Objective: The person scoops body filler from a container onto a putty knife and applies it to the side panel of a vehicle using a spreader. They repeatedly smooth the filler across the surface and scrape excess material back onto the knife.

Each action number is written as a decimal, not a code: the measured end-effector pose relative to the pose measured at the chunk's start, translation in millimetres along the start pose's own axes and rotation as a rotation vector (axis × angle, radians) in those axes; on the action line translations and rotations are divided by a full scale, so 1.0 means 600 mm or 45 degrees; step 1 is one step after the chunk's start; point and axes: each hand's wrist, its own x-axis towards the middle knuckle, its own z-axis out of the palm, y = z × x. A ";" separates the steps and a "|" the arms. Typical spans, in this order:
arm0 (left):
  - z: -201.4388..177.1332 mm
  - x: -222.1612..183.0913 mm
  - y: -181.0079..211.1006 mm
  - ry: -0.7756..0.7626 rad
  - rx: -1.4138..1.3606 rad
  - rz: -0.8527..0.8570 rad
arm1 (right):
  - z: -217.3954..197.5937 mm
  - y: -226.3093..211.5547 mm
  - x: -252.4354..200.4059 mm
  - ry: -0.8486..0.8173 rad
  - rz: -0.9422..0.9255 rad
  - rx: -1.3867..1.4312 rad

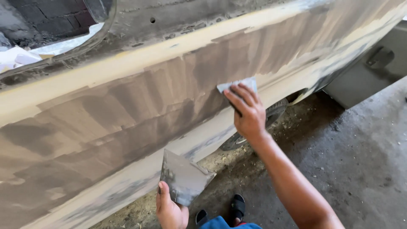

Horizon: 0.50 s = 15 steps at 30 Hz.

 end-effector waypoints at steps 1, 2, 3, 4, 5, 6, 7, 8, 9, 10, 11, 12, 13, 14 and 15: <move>-0.008 0.002 -0.004 0.068 0.003 -0.010 | 0.018 0.000 -0.018 -0.031 0.003 -0.012; -0.005 0.002 -0.004 0.072 -0.001 -0.009 | 0.029 -0.005 -0.049 -0.035 -0.001 -0.010; -0.002 0.004 -0.004 0.123 0.005 -0.023 | 0.039 -0.008 -0.079 -0.089 0.030 0.028; 0.002 0.006 -0.004 0.174 0.012 -0.038 | 0.049 -0.011 -0.110 -0.142 0.061 0.065; 0.002 0.006 -0.005 0.179 0.014 -0.040 | 0.042 -0.017 -0.111 -0.147 0.064 0.067; 0.002 0.005 -0.006 0.120 0.000 -0.034 | 0.034 -0.022 -0.111 -0.206 0.089 0.099; 0.002 0.005 -0.006 0.058 -0.011 -0.029 | 0.027 -0.027 -0.112 -0.263 0.116 0.130; 0.004 0.002 -0.005 0.061 -0.007 -0.033 | 0.011 -0.037 -0.089 -0.266 0.121 0.130; 0.010 0.004 -0.004 -0.014 -0.030 -0.014 | -0.001 -0.043 -0.058 -0.191 0.083 0.138; 0.016 0.006 -0.003 -0.089 -0.051 0.004 | -0.014 -0.049 -0.026 -0.116 0.045 0.146; 0.019 -0.002 0.000 -0.088 -0.051 0.006 | -0.024 -0.065 -0.004 -0.116 0.045 0.148; 0.022 -0.009 0.003 -0.093 -0.037 0.008 | -0.035 -0.080 0.019 -0.051 -0.002 0.128; 0.028 -0.011 0.007 -0.102 -0.026 0.016 | -0.043 -0.094 0.045 0.020 -0.056 0.107; 0.026 -0.010 0.004 -0.107 -0.029 0.022 | -0.041 -0.104 0.053 0.025 -0.062 0.108; 0.022 -0.010 0.003 -0.075 -0.031 0.031 | -0.038 -0.117 0.059 0.019 -0.085 0.075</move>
